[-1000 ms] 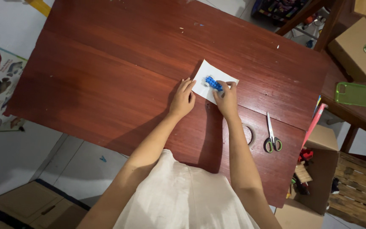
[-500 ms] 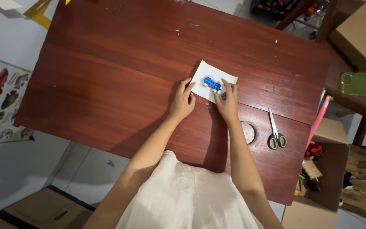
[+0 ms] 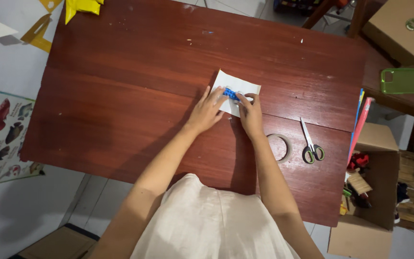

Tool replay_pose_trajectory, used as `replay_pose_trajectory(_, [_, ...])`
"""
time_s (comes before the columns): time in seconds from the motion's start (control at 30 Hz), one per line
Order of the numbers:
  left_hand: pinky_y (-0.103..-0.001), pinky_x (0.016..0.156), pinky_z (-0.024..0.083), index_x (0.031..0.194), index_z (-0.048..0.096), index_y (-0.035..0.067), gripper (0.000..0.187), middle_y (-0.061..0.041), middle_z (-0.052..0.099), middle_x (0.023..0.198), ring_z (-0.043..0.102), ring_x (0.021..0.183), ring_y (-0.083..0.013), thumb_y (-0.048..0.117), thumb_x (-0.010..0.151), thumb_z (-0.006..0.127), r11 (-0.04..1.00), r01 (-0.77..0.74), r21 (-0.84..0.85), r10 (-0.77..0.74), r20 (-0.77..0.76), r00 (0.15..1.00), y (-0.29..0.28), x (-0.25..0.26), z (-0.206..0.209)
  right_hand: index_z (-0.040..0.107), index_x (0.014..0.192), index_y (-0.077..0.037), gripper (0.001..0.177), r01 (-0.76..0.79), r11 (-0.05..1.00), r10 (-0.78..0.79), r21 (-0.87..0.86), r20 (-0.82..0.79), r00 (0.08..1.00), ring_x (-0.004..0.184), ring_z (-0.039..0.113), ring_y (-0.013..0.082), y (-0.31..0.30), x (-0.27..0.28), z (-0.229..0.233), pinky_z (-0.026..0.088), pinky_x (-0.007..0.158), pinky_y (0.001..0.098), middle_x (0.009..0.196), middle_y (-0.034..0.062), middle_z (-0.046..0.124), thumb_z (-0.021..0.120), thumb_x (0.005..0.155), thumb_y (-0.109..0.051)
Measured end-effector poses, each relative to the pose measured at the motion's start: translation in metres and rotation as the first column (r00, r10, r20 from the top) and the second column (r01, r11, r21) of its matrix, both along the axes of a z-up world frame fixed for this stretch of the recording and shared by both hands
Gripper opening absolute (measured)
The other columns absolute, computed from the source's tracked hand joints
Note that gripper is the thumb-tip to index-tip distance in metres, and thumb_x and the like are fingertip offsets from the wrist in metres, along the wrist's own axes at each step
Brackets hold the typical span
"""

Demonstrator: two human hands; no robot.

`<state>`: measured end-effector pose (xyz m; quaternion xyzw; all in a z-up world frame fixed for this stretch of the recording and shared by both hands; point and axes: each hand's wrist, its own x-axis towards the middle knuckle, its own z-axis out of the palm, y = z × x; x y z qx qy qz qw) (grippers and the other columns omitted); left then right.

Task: The person wraps a small blue toy car with yellow wrapping paper on a wooden table. They fold the paper around the toy, apply clear tape to secure the folds, and use scissors to cut tape as needed. The wrapped toy remains on the table at the end.

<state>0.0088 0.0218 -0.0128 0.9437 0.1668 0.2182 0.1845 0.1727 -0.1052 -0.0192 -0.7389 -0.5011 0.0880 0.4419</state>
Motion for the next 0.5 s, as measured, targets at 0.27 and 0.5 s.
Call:
replay_pose_trajectory(0.27, [-0.042,0.110,0.045,0.131,0.062,0.004,0.041,-0.017,0.044,0.152,0.047,0.139,-0.0369,0.017,0.094,0.072,0.911,-0.109,-0.398,0.153,0.081,0.985,0.028,-0.004,0.002,0.066,0.138,-0.013,0.045,0.062,0.997,-0.062,0.050,-0.012,0.998,0.093,0.059,0.0223,-0.003,0.004,-0.017,0.055,0.083,0.0338,0.125,0.0136,0.056,0.064,0.096,0.003])
replay_pose_trajectory(0.5, [-0.039,0.099,0.055,0.127,0.065,0.003,0.031,-0.012,0.064,0.132,0.065,0.119,-0.0338,0.004,0.096,0.065,0.848,-0.116,-0.517,0.259,0.213,0.942,0.023,0.000,-0.021,0.056,0.142,-0.009,0.051,0.368,0.928,-0.359,0.066,-0.115,0.926,0.087,0.057,0.0171,-0.021,0.012,-0.041,0.053,0.076,0.0302,0.112,0.0114,0.054,0.073,0.094,-0.003])
